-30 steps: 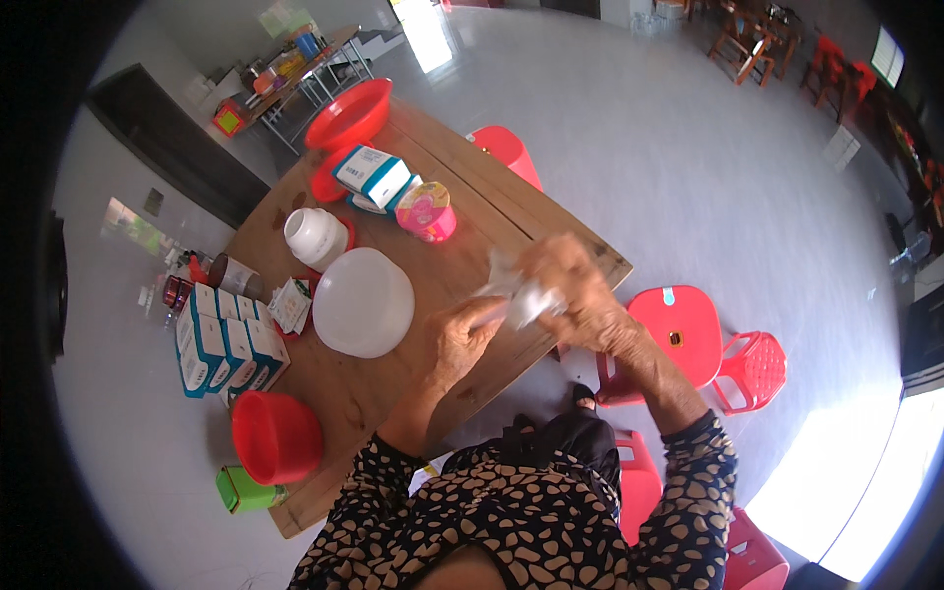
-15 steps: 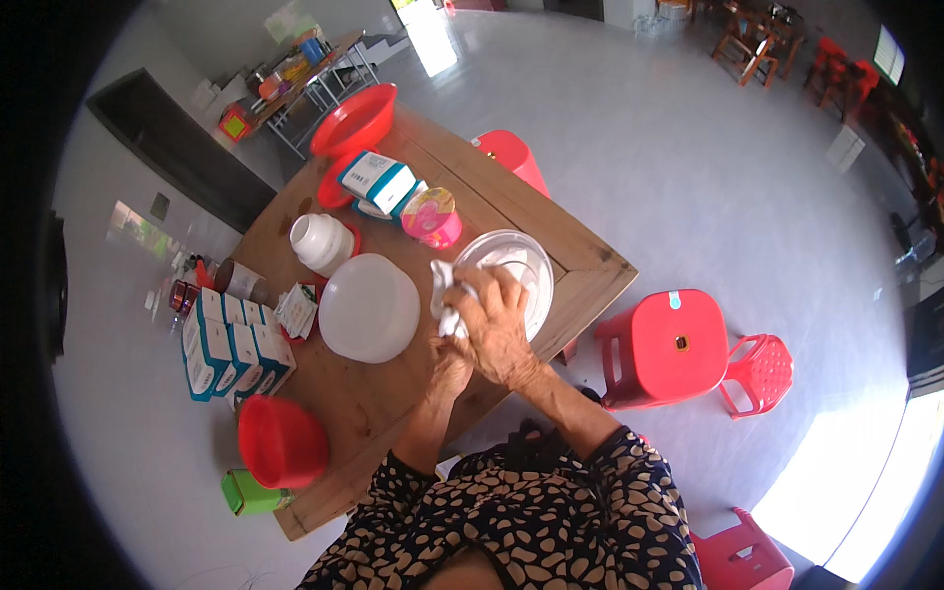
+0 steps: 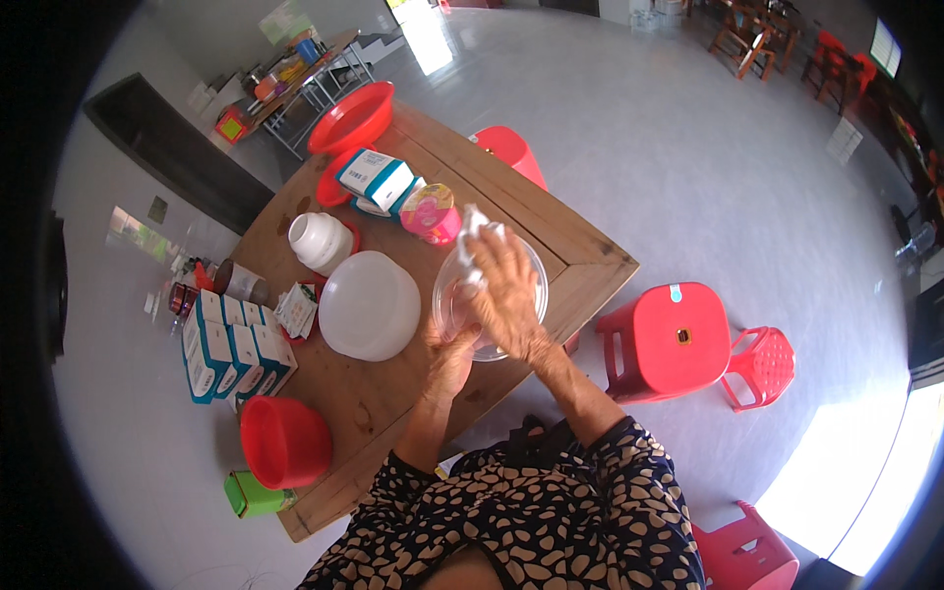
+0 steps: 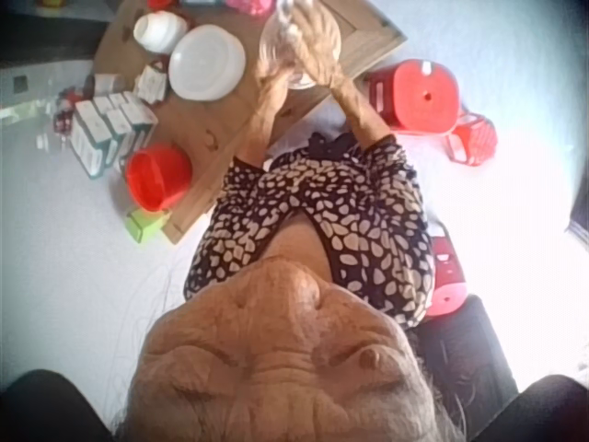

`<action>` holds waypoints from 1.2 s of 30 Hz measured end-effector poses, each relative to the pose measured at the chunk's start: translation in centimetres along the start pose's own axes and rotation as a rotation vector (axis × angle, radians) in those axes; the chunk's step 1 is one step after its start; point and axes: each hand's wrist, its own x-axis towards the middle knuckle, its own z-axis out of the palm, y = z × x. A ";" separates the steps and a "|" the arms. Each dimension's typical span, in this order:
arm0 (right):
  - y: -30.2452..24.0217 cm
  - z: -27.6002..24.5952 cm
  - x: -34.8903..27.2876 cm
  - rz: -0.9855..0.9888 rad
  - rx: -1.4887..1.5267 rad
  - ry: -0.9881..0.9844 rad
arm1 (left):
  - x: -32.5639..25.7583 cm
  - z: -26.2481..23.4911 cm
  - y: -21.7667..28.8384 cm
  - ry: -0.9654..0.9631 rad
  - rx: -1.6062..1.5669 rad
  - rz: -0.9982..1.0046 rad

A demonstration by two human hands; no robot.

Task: The person wipes the interior and exterior of a red plastic bowl with a white cloth, then places it on a wooden table. They proceed to wipe a small pink container and a clear plastic bowl, handling each item individually with the cloth.

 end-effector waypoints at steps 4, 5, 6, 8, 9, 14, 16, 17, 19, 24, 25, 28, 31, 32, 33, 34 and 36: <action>-3.5 0.7 -2.2 -0.191 -0.066 -0.157 | -1.2 -3.5 -3.0 0.090 -0.137 -0.155; -3.9 0.6 -2.4 -0.249 -0.072 -0.174 | -1.4 -3.1 -2.7 0.100 -0.192 -0.174; -3.8 0.8 -2.4 -0.268 -0.050 -0.135 | -1.7 -2.4 -2.0 0.110 -0.247 -0.193; -3.4 0.6 -1.8 -0.245 -0.137 -0.146 | -1.2 -2.3 -2.1 0.053 -0.353 -0.104; -3.3 0.5 -1.5 -0.235 -0.179 -0.152 | -1.2 -2.6 -2.2 0.018 -0.283 -0.047; -0.3 1.3 -0.9 -0.125 -0.202 0.024 | -0.9 0.0 0.3 0.008 -0.188 -0.012; 1.3 1.7 -0.7 0.009 -0.163 0.101 | -0.8 0.0 0.5 0.027 -0.166 -0.034; 2.2 1.8 -0.7 0.070 -0.131 0.133 | -0.7 0.0 0.5 0.041 -0.173 -0.035; 3.5 2.1 -1.0 0.156 -0.050 0.157 | -0.6 0.4 1.0 0.009 -0.236 -0.059; 3.0 2.0 -0.5 0.027 -0.041 0.306 | -0.2 0.7 1.0 0.012 -0.125 -0.015; 2.4 1.9 -0.5 -0.058 -0.084 0.342 | -0.1 1.1 1.3 0.002 -0.107 -0.011; -0.5 1.0 -0.6 -0.222 -0.092 0.203 | -0.2 -0.5 -0.3 -0.013 -0.019 0.063; -3.1 0.2 -0.2 -0.430 -0.130 0.108 | -1.0 -4.2 -3.4 -0.102 0.031 0.175; -3.6 -0.4 0.3 -0.444 -0.186 0.129 | -0.7 -3.9 -3.0 -0.163 0.039 0.203; -3.3 -0.6 0.7 -0.405 -0.183 0.130 | -0.8 -3.5 -2.9 -0.091 0.070 0.144; -2.7 -0.9 1.0 -0.366 -0.178 0.131 | -0.8 -2.9 -2.7 -0.021 0.099 0.081; -1.5 -1.5 1.4 -0.262 -0.197 0.125 | -0.6 -0.2 -0.5 0.002 0.043 0.015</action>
